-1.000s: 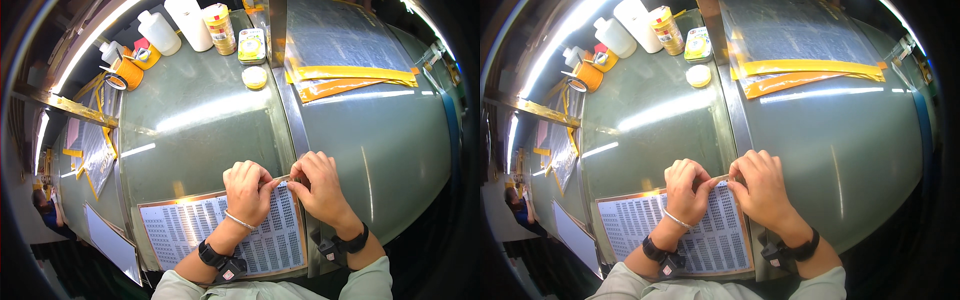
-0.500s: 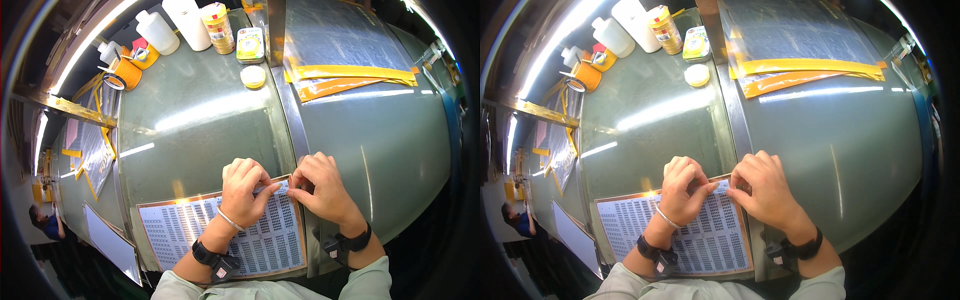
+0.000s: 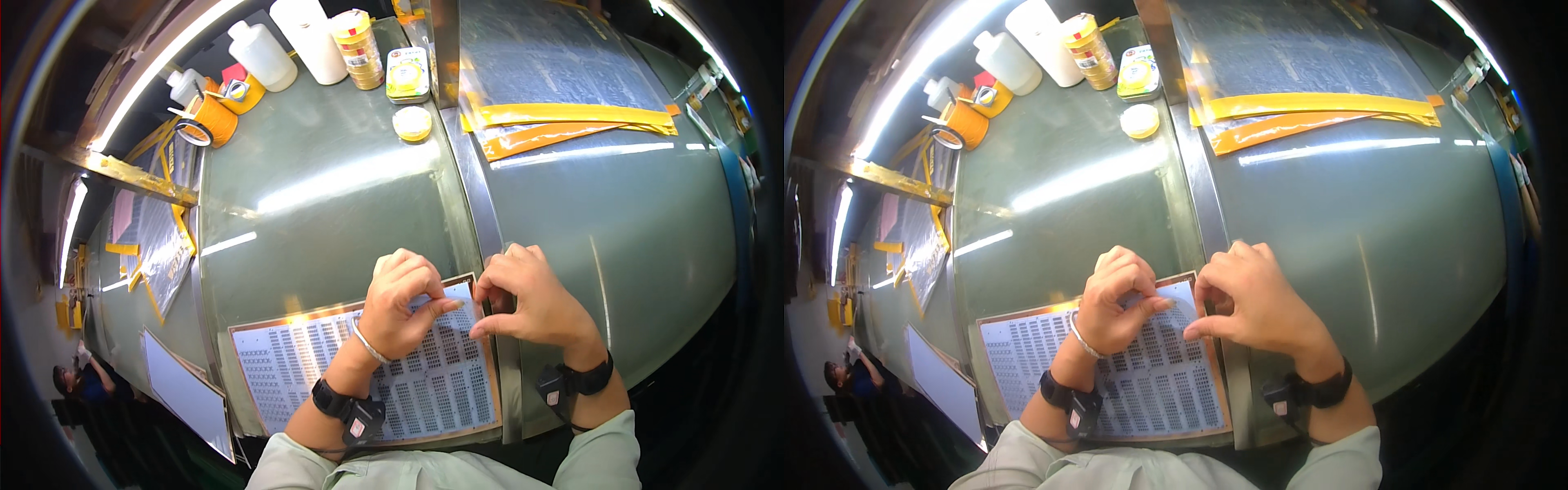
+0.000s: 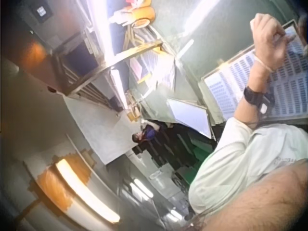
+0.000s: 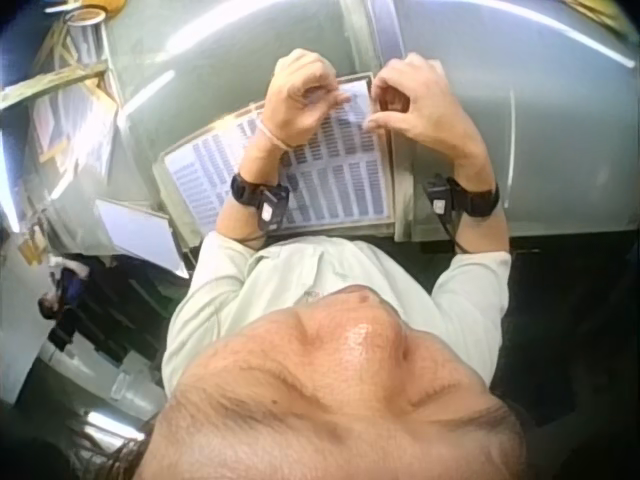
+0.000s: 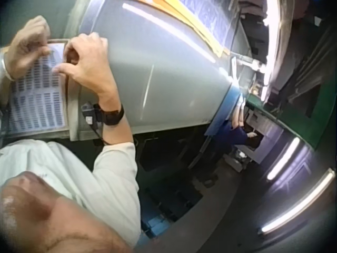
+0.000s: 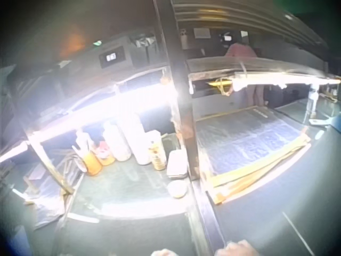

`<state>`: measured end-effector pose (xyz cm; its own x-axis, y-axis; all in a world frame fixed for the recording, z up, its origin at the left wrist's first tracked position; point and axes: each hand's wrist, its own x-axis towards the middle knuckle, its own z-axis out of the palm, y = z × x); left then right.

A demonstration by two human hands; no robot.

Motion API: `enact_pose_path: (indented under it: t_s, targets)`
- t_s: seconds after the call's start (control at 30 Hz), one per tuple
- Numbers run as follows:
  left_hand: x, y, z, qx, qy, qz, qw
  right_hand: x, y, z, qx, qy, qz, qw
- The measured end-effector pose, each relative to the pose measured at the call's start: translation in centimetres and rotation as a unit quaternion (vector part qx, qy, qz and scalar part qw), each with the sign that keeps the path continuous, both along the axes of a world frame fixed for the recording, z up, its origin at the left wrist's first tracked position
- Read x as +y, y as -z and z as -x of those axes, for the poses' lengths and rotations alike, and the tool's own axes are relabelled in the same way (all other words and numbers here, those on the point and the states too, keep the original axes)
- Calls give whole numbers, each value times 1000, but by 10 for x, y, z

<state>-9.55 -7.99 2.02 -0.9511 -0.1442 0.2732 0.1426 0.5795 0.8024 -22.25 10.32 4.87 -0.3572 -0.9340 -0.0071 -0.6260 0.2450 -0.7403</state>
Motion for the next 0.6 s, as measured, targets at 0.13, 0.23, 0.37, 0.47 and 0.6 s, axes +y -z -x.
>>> enact_pose_path:
  t_s: [0.13,0.23,0.37,0.47,0.6]
  targets:
    - [-16,3,2,16,46,-138,989,6,10,10,-49,-31,34,998]
    - [-24,5,8,34,86,-208,974,16,8,1,-65,-39,68,995]
    - [-45,-4,2,71,152,-369,914,46,6,-80,-148,190,86,967]
    - [-67,10,2,182,214,-546,789,70,12,-128,-267,291,89,915]
    - [-80,-16,-5,224,205,-556,774,87,7,-166,-192,311,48,930]
